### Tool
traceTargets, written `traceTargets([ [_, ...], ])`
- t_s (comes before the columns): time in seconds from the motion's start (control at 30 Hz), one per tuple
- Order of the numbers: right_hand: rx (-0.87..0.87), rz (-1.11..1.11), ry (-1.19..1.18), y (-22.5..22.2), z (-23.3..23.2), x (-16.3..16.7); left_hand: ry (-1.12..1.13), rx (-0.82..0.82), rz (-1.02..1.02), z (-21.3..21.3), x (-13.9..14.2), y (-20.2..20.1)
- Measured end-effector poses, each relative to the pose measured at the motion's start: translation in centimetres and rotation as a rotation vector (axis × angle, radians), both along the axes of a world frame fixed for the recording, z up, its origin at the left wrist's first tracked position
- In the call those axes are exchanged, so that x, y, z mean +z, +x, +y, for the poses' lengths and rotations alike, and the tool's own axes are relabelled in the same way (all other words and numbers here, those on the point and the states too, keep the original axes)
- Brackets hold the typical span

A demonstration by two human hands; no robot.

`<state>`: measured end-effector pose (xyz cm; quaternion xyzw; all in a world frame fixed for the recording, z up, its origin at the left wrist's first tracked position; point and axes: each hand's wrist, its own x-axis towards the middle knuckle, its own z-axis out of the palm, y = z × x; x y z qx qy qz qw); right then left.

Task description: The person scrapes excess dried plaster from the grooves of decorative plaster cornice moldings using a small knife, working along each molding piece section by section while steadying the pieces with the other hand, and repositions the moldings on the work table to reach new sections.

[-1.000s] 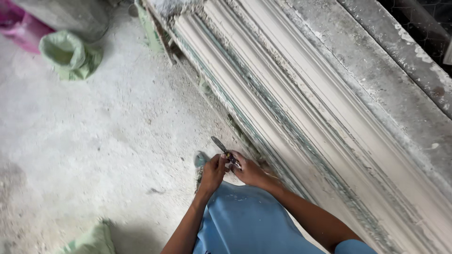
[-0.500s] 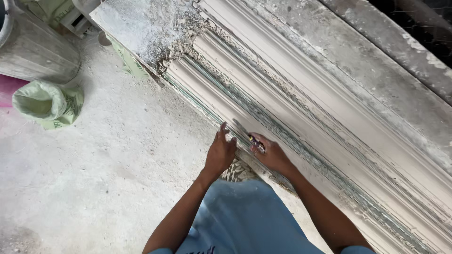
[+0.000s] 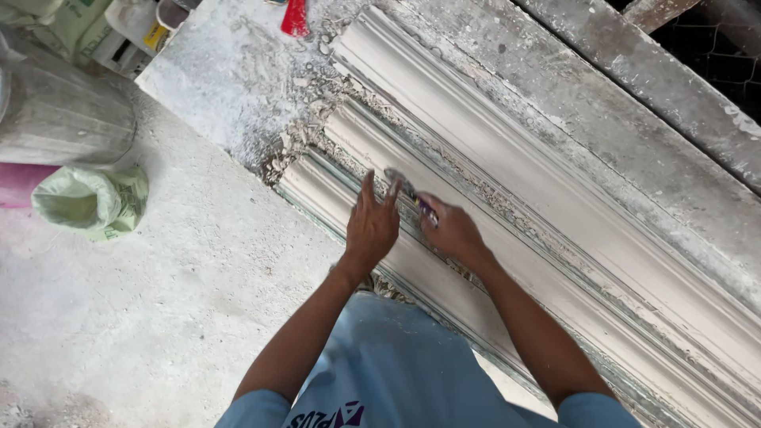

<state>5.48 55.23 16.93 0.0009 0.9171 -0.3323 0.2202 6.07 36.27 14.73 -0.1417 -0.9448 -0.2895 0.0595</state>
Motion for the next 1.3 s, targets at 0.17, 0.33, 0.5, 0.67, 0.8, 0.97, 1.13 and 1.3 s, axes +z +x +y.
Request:
traceTargets([
  [0.17, 0.014, 0.169, 0.080, -5.5, -0.2, -2.3, -0.234, -0.047, 0.003, -0.1, -3.2, -8.1],
  [0.33, 0.009, -0.040, 0.210, -5.8, 1.7, -2.8, -0.592, -0.315, 0.026, 3.5, -7.1, -9.5],
  [0.5, -0.006, -0.134, 0.198, -5.8, 2.1, -1.0, -0.329, -0.525, -0.050, 2.8, -9.7, -11.6],
  [0.67, -0.033, 0.027, 0.108, -13.1, -6.9, -4.0, -0.706, -0.455, 0.149, -5.3, -9.5, -18.8],
  [0.8, -0.031, 0.101, 0.132, -13.6, -7.6, -3.0, -0.594, -0.386, -0.011, -4.3, -8.8, -18.5],
  [0.97, -0.018, -0.164, 0.216, -11.1, -3.8, -0.7, -0.350, -0.474, -0.058, -2.3, -8.5, -17.5],
  [1.13, -0.042, 0.037, 0.127, -16.0, -10.9, -3.3, -0.593, -0.305, 0.081, -7.0, -8.4, -20.6],
  [1.3, 0.014, -0.055, 0.203, -14.1, -7.6, -0.6, -0.552, -0.413, 0.059, -6.2, -7.8, -19.0],
])
